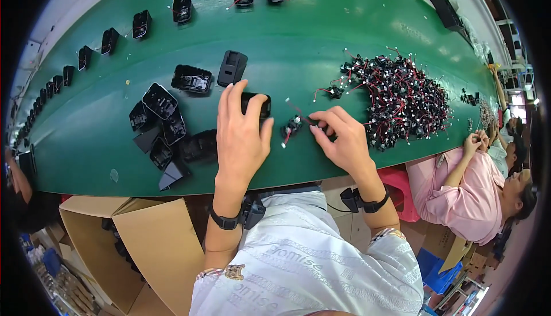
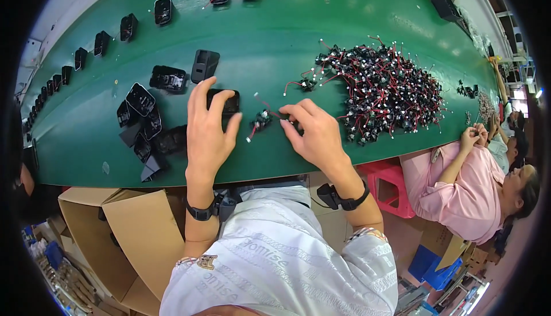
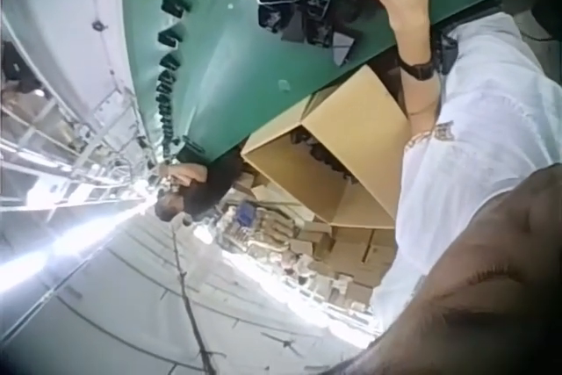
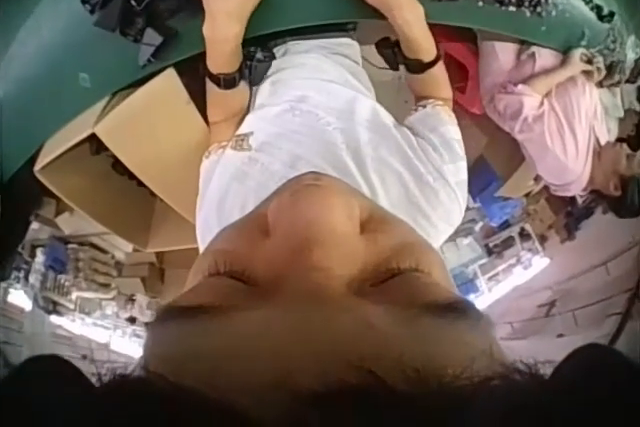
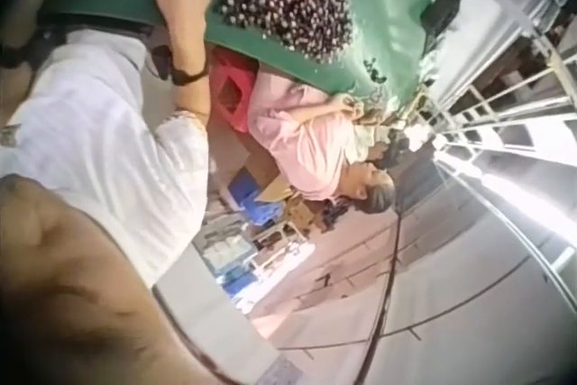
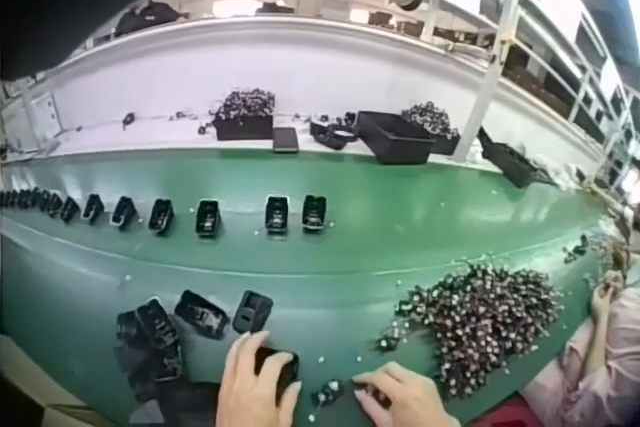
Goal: The person picks up a black plastic housing and a small circuit board with wires, inserts the board into the housing, and presses it into place. After checking the assembly, they place the completed unit onto the green workbench and repeat the process.
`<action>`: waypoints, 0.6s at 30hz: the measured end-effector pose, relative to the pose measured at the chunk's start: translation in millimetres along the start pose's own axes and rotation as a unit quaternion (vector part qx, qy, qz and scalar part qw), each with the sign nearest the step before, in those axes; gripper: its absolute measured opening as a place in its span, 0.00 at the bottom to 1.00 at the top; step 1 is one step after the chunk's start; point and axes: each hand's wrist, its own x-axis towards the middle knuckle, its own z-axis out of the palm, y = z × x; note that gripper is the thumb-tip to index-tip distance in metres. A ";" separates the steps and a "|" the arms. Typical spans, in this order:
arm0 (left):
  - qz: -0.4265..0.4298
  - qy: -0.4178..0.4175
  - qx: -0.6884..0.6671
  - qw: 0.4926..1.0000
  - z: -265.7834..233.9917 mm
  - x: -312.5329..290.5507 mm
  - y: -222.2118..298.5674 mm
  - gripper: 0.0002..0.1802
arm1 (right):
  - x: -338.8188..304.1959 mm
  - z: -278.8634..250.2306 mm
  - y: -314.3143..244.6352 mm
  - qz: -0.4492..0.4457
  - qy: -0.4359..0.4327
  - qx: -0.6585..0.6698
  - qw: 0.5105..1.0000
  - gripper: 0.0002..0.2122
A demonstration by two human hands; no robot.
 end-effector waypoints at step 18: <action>0.125 -0.065 0.023 0.990 29.1 0.0 1.8 0.30 | 28.0 -19.8 -18.2 -0.108 -0.022 0.118 0.987 0.16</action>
